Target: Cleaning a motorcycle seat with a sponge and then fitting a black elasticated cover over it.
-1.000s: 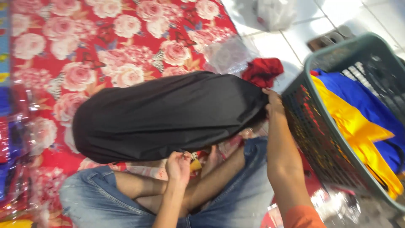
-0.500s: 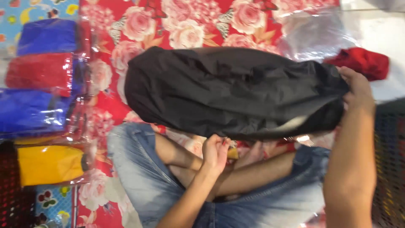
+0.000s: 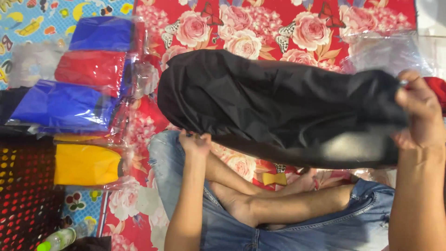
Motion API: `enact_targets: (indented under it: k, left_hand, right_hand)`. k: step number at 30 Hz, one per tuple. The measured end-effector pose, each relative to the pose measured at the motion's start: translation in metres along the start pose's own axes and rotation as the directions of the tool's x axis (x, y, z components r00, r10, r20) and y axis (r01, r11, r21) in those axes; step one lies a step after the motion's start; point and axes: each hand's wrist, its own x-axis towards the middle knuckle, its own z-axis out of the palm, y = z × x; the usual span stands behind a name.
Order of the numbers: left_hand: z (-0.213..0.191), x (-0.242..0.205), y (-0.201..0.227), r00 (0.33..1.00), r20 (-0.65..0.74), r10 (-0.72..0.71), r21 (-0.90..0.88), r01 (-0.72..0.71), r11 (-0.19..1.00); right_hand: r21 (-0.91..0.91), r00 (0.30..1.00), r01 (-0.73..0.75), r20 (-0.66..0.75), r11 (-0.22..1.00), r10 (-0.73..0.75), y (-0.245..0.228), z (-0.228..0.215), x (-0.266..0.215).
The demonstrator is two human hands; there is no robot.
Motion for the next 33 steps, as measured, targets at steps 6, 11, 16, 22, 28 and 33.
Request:
enact_targets:
  k: [6,11,16,22,28,33]
  left_hand:
    - [0.061,0.100,0.088,0.981,0.064,0.182,-0.040,-0.180,0.983]
    - [0.150,0.043,0.122,0.738,0.223,0.636,0.021,-0.656,0.754]
    - [0.214,-0.036,0.112,0.555,0.380,0.740,0.120,-0.823,0.555]
    - [0.245,-0.090,0.121,-0.392,0.733,0.557,-0.223,-0.911,-0.348]
    - [0.236,-0.177,0.106,-0.556,0.779,0.291,-0.061,-0.529,-0.846]
    - [0.227,-0.209,0.104,-0.413,0.908,0.073,-0.200,-0.579,-0.790]
  right_hand:
    - [0.631,0.931,0.248,-0.365,0.735,-0.002,-0.043,0.055,0.028]
    - [0.831,0.831,0.439,-0.520,0.342,0.199,-0.065,0.086,0.044]
    - [0.621,0.771,0.539,-0.636,0.569,-0.035,-0.058,0.073,0.062]
    - [-0.104,0.560,0.578,-0.670,0.809,-0.487,-0.088,0.058,0.020]
    - [-0.998,0.276,0.065,-0.009,0.028,-0.961,-0.073,-0.022,-0.013]
    - [-0.781,0.523,-0.481,0.109,-0.399,-0.845,-0.055,-0.044,-0.050]
